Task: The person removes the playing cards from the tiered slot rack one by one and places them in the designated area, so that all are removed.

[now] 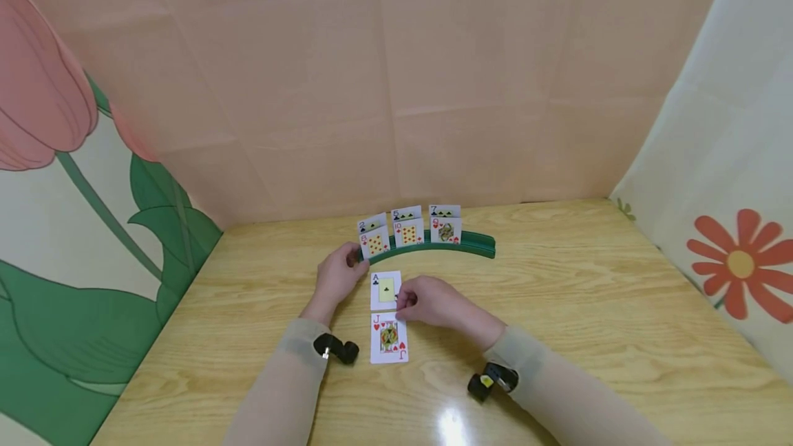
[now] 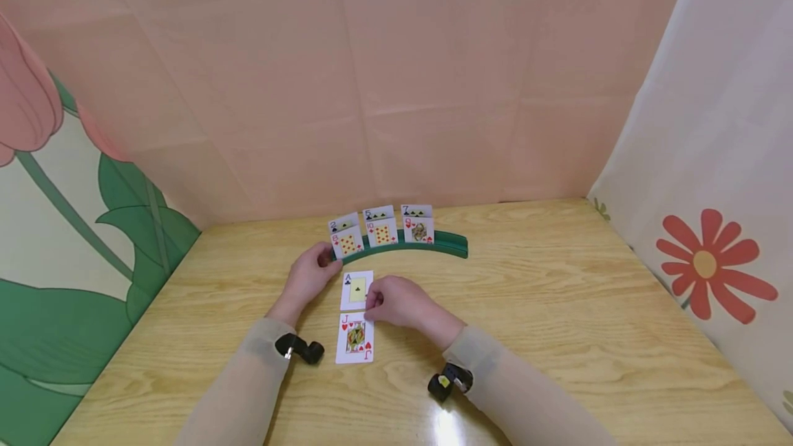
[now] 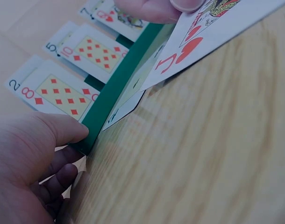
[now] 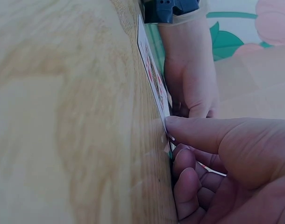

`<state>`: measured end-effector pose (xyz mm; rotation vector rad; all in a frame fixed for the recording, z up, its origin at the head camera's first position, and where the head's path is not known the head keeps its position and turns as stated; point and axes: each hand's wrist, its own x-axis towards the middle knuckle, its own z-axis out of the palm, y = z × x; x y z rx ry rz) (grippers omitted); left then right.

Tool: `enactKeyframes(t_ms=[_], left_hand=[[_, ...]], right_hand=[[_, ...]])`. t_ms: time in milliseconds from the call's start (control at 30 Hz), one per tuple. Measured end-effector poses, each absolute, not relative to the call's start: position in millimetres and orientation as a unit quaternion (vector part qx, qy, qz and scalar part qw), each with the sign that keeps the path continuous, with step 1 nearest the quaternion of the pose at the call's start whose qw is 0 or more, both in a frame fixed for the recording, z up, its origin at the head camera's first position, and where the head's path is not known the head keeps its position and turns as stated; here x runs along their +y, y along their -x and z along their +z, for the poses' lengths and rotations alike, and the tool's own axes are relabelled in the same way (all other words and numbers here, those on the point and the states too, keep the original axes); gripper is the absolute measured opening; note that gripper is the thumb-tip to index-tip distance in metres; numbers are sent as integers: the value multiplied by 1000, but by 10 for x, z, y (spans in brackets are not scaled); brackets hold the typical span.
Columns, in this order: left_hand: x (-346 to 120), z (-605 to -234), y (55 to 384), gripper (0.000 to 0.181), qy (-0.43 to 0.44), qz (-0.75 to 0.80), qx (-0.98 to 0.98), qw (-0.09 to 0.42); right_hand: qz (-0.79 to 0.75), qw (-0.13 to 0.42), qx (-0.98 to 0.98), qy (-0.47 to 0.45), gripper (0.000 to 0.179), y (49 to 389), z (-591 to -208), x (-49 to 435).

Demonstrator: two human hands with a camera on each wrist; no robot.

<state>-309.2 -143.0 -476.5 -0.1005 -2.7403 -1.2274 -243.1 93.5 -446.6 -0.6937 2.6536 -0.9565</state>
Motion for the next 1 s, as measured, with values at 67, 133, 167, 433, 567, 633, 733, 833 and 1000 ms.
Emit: enactKeyframes(t_ms=[67,133,167,433,567,633,733,833,1000], left_hand=[[-1433,-4768,3096,33,34,-406,-911,69],[-1435,-4769,3100,33,34,-404,-912,70],[-1435,-4770,3100,33,34,-403,-912,71],[-1445,-4766,3100,32,33,-404,-911,72],[-1445,-4761,3102,32,33,-402,-912,73],[-1442,-4757,3101,32,34,-402,-912,72],[-1438,-4754,3100,32,37,-402,-912,71],[-1434,-4752,3095,32,36,-404,-912,69],[-1429,-4757,3096,32,35,-400,-913,70]], right_hand=[[-328,118,907,238,16,2433,-4465,936],[-329,119,906,238,16,2438,-4467,936],[-329,119,906,238,16,2440,-4467,936],[-335,121,902,244,14,2460,-4478,943],[-350,121,894,250,12,2464,-4473,976],[-360,123,891,250,11,2466,-4466,996],[-371,125,886,249,9,2477,-4453,1021],[-380,125,883,244,8,2491,-4432,1041],[-395,101,885,226,8,2515,-4339,1085]])
